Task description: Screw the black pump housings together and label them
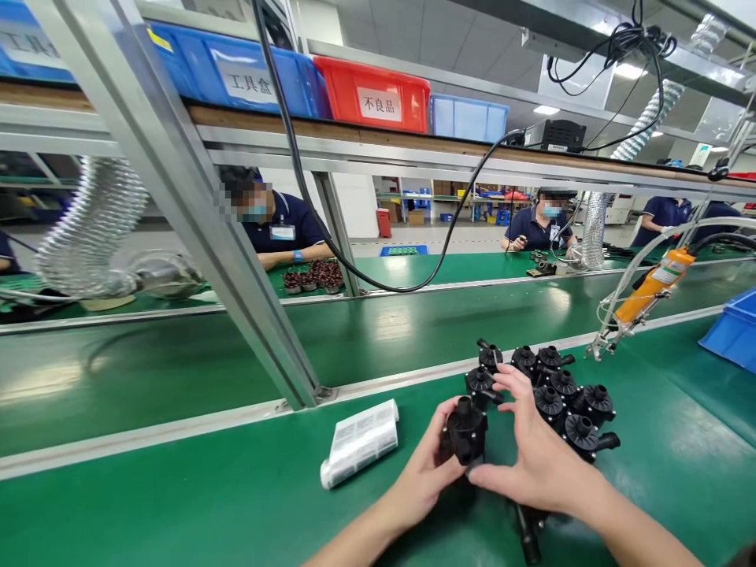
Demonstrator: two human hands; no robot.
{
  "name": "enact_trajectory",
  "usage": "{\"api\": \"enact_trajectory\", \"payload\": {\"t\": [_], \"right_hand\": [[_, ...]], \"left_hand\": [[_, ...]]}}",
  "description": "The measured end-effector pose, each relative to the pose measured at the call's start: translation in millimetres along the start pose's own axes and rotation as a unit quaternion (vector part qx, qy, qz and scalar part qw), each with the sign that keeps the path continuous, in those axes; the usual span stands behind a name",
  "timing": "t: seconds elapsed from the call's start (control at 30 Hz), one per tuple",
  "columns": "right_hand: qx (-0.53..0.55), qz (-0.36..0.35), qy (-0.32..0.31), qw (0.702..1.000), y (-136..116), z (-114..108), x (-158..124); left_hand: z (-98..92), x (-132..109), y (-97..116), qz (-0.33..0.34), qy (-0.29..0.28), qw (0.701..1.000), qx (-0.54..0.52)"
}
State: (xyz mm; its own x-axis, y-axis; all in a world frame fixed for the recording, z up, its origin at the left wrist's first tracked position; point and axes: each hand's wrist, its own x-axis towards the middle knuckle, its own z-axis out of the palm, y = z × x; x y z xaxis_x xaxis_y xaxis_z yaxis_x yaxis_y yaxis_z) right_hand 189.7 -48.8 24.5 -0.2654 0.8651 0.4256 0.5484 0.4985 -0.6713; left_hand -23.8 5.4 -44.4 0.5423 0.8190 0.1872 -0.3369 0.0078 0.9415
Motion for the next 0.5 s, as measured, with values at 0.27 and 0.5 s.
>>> {"api": "enact_trajectory", "payload": {"t": [0.27, 0.5], "right_hand": [[0.080, 0.127, -0.223, 0.963, 13.4, -60.0, -22.7], [0.307, 0.078, -0.036, 0.948, 9.6, -25.4, 0.2]], "left_hand": [[-71.1, 29.5, 0.7, 0.068, 0.105, 0.948, 0.293], [4.5, -22.1, -3.4, 0.223, -0.072, 0.935, 0.268]]}}
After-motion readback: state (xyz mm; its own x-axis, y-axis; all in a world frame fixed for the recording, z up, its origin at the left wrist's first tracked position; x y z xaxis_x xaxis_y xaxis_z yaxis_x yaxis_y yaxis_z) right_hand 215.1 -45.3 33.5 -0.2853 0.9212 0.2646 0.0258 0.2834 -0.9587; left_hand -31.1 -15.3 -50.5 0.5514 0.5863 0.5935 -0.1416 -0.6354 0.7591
